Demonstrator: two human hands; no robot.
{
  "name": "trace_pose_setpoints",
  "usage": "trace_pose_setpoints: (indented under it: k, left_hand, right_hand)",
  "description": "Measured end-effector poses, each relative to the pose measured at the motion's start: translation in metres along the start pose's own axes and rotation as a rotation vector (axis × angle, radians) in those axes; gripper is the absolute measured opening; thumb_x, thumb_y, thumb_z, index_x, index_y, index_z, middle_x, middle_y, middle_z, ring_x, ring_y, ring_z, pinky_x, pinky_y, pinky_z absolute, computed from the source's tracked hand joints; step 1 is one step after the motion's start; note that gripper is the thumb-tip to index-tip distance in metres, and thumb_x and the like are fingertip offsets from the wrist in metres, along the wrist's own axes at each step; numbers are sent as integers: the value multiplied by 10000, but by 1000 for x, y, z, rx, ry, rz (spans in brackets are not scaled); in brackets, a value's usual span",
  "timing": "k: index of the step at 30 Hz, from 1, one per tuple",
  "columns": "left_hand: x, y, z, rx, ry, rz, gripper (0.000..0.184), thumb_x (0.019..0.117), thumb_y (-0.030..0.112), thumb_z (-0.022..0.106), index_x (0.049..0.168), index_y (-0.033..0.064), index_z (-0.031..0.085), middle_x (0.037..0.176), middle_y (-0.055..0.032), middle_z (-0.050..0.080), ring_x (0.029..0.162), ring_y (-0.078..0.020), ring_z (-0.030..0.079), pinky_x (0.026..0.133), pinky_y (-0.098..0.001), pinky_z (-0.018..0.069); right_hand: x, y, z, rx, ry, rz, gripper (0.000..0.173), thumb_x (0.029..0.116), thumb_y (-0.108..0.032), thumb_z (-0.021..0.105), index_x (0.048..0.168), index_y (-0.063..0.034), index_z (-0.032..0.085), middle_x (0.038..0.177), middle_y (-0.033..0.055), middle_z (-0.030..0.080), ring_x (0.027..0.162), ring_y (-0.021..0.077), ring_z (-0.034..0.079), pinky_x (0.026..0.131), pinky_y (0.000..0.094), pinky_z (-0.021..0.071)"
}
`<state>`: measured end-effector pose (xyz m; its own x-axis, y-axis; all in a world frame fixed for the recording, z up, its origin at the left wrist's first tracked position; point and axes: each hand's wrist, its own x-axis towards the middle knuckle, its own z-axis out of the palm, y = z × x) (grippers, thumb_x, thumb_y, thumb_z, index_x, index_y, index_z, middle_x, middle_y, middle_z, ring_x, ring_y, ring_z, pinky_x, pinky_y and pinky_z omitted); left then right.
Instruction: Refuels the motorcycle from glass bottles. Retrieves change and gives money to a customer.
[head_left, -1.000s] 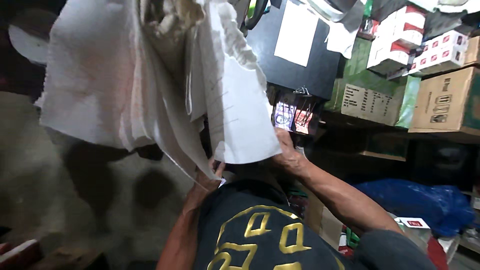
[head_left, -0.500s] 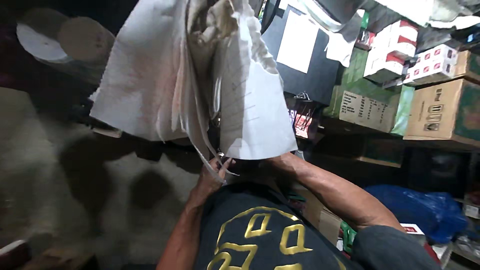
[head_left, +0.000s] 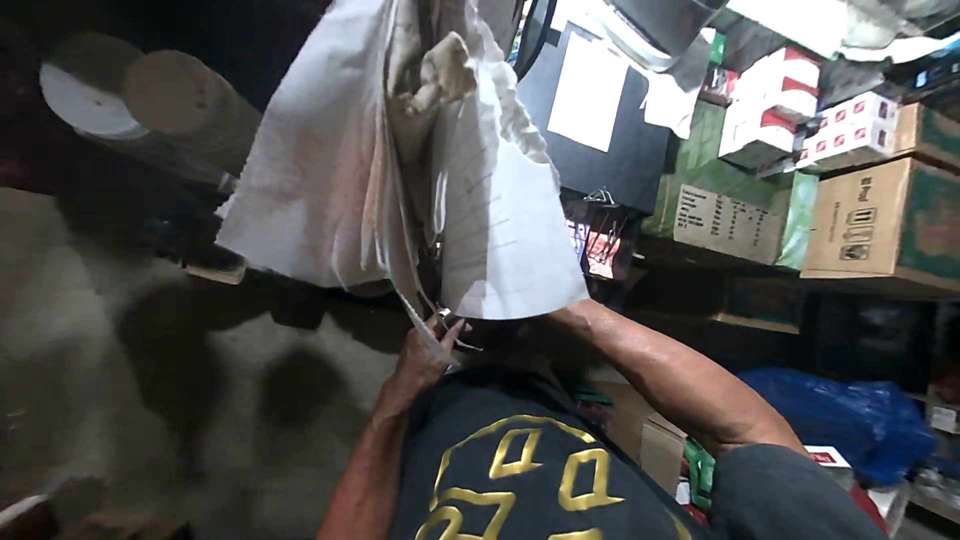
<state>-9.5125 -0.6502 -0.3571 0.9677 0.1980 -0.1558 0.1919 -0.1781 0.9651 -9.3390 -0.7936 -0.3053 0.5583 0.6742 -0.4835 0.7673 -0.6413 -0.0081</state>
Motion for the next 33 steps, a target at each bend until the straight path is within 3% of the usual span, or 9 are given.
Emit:
trace_pose_setpoints:
  k: [2, 4, 5, 8, 12, 17, 24, 28, 33]
  left_hand:
    - [0, 1, -1, 1, -4, -12, 242, 1046, 191, 562, 1109, 7, 707, 970, -9, 762, 883, -10, 707, 847, -206, 582]
    - [0, 1, -1, -6, -2, -17, 244, 1043, 195, 566, 1109, 7, 707, 970, -10, 761, 882, -6, 704, 851, -204, 575]
    - [0, -1, 0, -10, 1, -11, 235, 1045, 194, 566, 1100, 15, 709, 964, -2, 762, 880, -1, 705, 847, -198, 577]
    - [1, 0, -1, -16, 2, -7, 228, 1037, 164, 565, 1099, -4, 707, 963, -18, 762, 886, -14, 710, 853, -207, 583]
    - [-1, 6, -2, -23, -10, -46, 261, 1038, 151, 559, 1160, -50, 673, 999, -53, 760, 914, -53, 722, 885, -242, 586]
    - [-4, 9, -6, -28, -13, -68, 248, 1043, 151, 560, 1177, -27, 669, 1017, -30, 762, 914, -50, 723, 878, -253, 597]
    - [-1, 12, -5, -107, -11, -43, 271, 1045, 125, 554, 1211, -76, 627, 1010, -30, 769, 905, -66, 733, 865, -268, 611]
    - [0, 13, -6, -159, -27, -49, 293, 1044, 124, 559, 1255, -74, 605, 1012, -19, 768, 892, -70, 734, 857, -270, 616]
    - [2, 12, -9, -152, -46, -52, 250, 1043, 122, 556, 1206, -53, 630, 992, -6, 773, 882, -71, 738, 849, -266, 616]
  right_hand:
    - [-19, -6, -33, 67, -76, 4, 194, 957, -165, 612, 943, -16, 735, 904, 208, 722, 820, 403, 703, 624, 563, 530]
    - [-26, -16, -80, 98, -437, 82, 313, 1092, -207, 470, 1218, 3, 664, 1206, 233, 675, 1145, 421, 645, 904, 594, 504]
    - [-29, -3, -32, 70, 14, -47, 285, 997, -236, 550, 912, -35, 733, 872, 189, 726, 806, 384, 711, 635, 565, 534]
    - [-25, 7, -10, 153, 140, -108, 247, 951, -274, 616, 837, -72, 701, 784, 146, 688, 732, 352, 681, 606, 569, 515]
    - [-44, -1, -109, 418, -567, 88, 236, 1035, -113, 584, 1151, 79, 655, 1176, 285, 661, 1153, 447, 626, 959, 630, 462]
    - [-33, 11, -29, 459, -352, 41, 317, 980, -371, 678, 1080, -71, 692, 938, 153, 714, 917, 367, 700, 787, 622, 539]
    - [-83, 33, 6, 1077, 162, -104, 245, 1052, -184, 544, 1028, 6, 697, 783, 80, 699, 670, 156, 673, 667, 349, 591]
    - [-149, 74, 24, 1725, 513, 28, 276, 1027, -216, 501, 1076, -52, 718, 936, 64, 763, 652, 135, 708, 518, 300, 604]
    - [-157, 109, 33, 1609, 664, 440, 234, 1057, -113, 517, 1109, -21, 726, 802, 25, 702, 513, 36, 568, 418, 175, 472]
